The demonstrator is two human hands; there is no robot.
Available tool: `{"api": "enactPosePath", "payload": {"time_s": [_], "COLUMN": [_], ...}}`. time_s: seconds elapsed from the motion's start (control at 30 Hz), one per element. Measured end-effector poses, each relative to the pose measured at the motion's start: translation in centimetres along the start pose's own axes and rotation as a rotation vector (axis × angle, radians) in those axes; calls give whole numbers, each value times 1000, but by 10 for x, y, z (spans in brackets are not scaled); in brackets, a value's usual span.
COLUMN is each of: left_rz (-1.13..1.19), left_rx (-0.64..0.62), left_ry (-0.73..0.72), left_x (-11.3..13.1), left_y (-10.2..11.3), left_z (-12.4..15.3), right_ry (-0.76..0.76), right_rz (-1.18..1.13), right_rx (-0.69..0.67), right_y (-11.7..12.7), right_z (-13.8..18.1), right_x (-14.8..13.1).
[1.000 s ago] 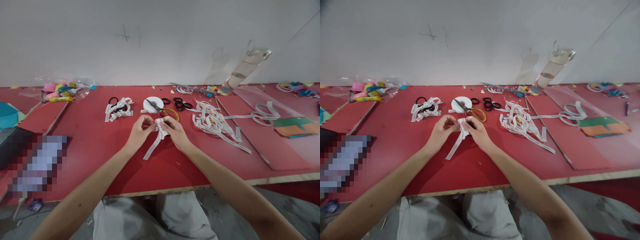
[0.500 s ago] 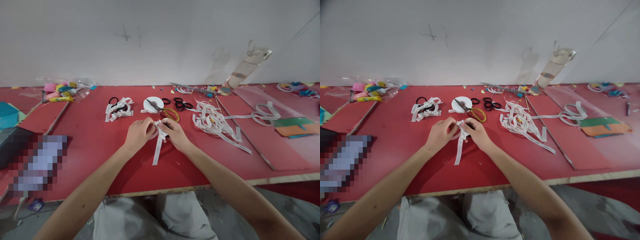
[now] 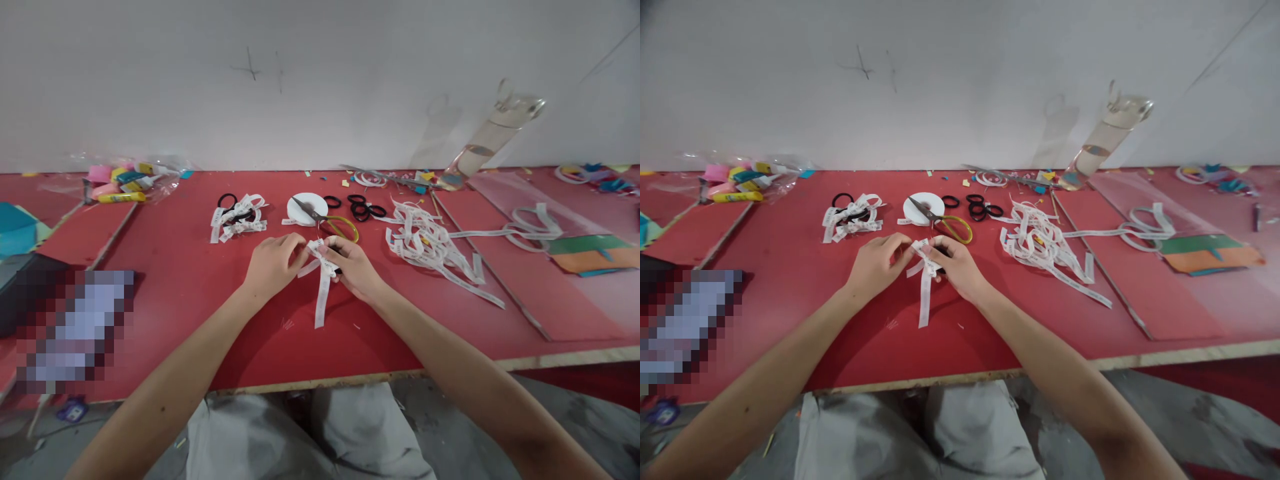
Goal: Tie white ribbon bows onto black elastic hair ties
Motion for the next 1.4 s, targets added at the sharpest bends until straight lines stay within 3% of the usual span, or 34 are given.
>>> {"api": "enactPosePath", "payload": {"time_s": [0.13, 0.43, 0.6, 0.7, 0.93, 1.07, 1.17, 1.27, 1.4], "left_rz": [71, -117, -122, -8, 580, 817, 875, 859, 875], "left_rx": [-80, 13, 25, -8, -118, -251, -308, -280, -238], "left_ry": [27, -119, -132, -84, 183, 310, 309, 267, 286], "left_x": [-1, 3, 0, -3, -2, -1, -2, -2, -2], "left_y": [-6, -1, -1, -2, 1, -7, -15, -19, -18], "left_z": [1, -1, 0, 0, -2, 1, 3, 2, 0], "right_ry": [-11, -5, -23, -31, 17, 90, 196, 314, 328], "right_rz": [-12, -5, -7, -15, -28, 119, 269, 348, 370], "right_rx": [-32, -58, -70, -58, -70, -43, -25, -8, 7], "right_y": [-1, -2, -2, 0, 4, 7, 8, 9, 11], "right_z": [1, 1, 1, 2, -4, -5, -4, -3, -4], "right_x": [0, 0, -1, 0, 4, 0, -8, -13, -11]}}
Point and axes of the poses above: each hand's wrist, its own z-axis away from the middle knuckle, its own y-axis out of the back of the hand, x = y × z, the point moved 3 cm from there along -z, towards the middle knuckle, and after that the axes turned 5 degrees about x, right-handed, at the moved point
